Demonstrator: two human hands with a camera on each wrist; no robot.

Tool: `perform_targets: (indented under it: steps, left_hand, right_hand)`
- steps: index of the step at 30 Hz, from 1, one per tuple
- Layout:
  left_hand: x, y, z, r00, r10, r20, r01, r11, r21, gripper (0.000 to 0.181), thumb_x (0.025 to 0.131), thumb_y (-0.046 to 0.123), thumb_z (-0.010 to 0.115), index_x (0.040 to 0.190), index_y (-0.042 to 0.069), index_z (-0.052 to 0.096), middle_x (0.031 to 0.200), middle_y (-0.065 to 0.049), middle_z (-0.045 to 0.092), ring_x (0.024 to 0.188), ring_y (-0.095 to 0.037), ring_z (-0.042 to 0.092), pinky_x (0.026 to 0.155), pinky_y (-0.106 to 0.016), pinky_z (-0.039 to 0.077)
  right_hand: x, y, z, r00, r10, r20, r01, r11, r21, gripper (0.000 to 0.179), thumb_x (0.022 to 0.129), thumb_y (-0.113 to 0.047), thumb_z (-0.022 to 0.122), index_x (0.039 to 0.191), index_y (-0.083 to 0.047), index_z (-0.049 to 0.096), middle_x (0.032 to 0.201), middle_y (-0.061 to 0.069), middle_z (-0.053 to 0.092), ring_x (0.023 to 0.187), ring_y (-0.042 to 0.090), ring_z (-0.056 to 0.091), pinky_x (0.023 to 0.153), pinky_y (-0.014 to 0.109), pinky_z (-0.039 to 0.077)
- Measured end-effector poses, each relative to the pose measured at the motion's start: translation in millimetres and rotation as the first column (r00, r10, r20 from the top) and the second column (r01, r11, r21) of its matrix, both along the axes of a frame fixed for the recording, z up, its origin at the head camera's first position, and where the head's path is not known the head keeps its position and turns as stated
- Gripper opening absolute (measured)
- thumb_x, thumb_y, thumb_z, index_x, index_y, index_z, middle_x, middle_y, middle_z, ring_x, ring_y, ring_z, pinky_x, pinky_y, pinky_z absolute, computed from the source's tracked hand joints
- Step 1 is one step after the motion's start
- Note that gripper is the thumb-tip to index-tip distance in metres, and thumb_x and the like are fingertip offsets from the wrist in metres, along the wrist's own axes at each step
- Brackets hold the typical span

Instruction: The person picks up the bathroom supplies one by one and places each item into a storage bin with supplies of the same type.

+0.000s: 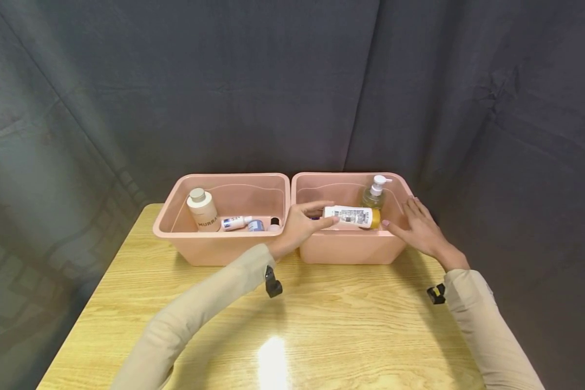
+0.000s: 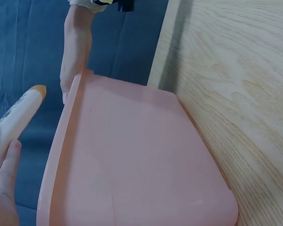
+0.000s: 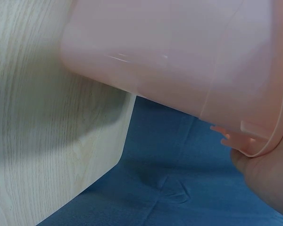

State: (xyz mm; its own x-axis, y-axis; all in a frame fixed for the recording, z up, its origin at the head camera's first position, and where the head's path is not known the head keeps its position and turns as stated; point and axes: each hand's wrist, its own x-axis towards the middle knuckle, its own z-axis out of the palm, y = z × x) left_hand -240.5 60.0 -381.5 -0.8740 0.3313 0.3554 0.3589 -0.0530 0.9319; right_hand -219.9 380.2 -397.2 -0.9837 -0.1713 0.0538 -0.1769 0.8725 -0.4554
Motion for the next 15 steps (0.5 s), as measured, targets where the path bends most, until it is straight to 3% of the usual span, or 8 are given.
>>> perform_targets:
  steps: [1, 7, 8, 15]
  left_hand:
    - [1.8, 0.0, 4.2, 1.0, 0.009, 0.005, -0.009, 1.0, 0.002, 0.036, 0.08, 0.005, 0.083, 0.115, 0.003, 0.074, 0.112, -0.01, 0.072, 0.098, -0.016, 0.07, 0.079, -0.025, 0.056]
    - [-6.8, 3.3, 3.7, 0.998, 0.066, 0.011, -0.066, 0.998, -0.006, 0.036, 0.079, 0.005, 0.083, 0.114, 0.003, 0.074, 0.107, -0.011, 0.073, 0.093, -0.02, 0.071, 0.079, -0.023, 0.055]
    - [-11.5, 4.7, -0.6, 0.997, 0.079, 0.008, -0.079, 0.997, -0.009, 0.036, 0.079, 0.007, 0.084, 0.114, 0.005, 0.075, 0.107, -0.008, 0.074, 0.09, -0.016, 0.071, 0.078, -0.022, 0.055]
    - [-24.6, 8.8, -2.4, 0.989, 0.142, 0.028, -0.142, 0.99, 0.016, 0.036, 0.08, 0.004, 0.082, 0.115, 0.004, 0.074, 0.107, -0.009, 0.074, 0.085, -0.01, 0.07, 0.074, -0.022, 0.055]
  right_hand:
    - [0.0, 0, -0.1, 1.0, -0.003, 0.001, 0.003, 1.0, 0.001, 0.09, 0.098, -0.053, 0.051, 0.155, 0.005, 0.013, 0.162, 0.021, -0.009, 0.148, 0.038, -0.013, 0.109, 0.073, 0.001]
    - [-0.1, 1, -0.4, 1.0, -0.006, -0.001, 0.006, 1.0, -0.001, 0.091, 0.097, -0.053, 0.052, 0.154, 0.007, 0.015, 0.162, 0.022, -0.008, 0.148, 0.038, -0.012, 0.109, 0.072, 0.002]
    - [-0.2, 1, -0.5, 1.0, -0.005, -0.003, 0.005, 1.0, -0.001, 0.091, 0.097, -0.053, 0.053, 0.154, 0.008, 0.015, 0.162, 0.022, -0.008, 0.148, 0.038, -0.012, 0.109, 0.071, 0.002]
    - [-1.1, 1, 0.1, 1.0, -0.004, -0.022, 0.004, 1.0, -0.002, 0.09, 0.097, -0.051, 0.053, 0.153, 0.01, 0.017, 0.162, 0.025, -0.005, 0.149, 0.038, -0.01, 0.11, 0.07, 0.003]
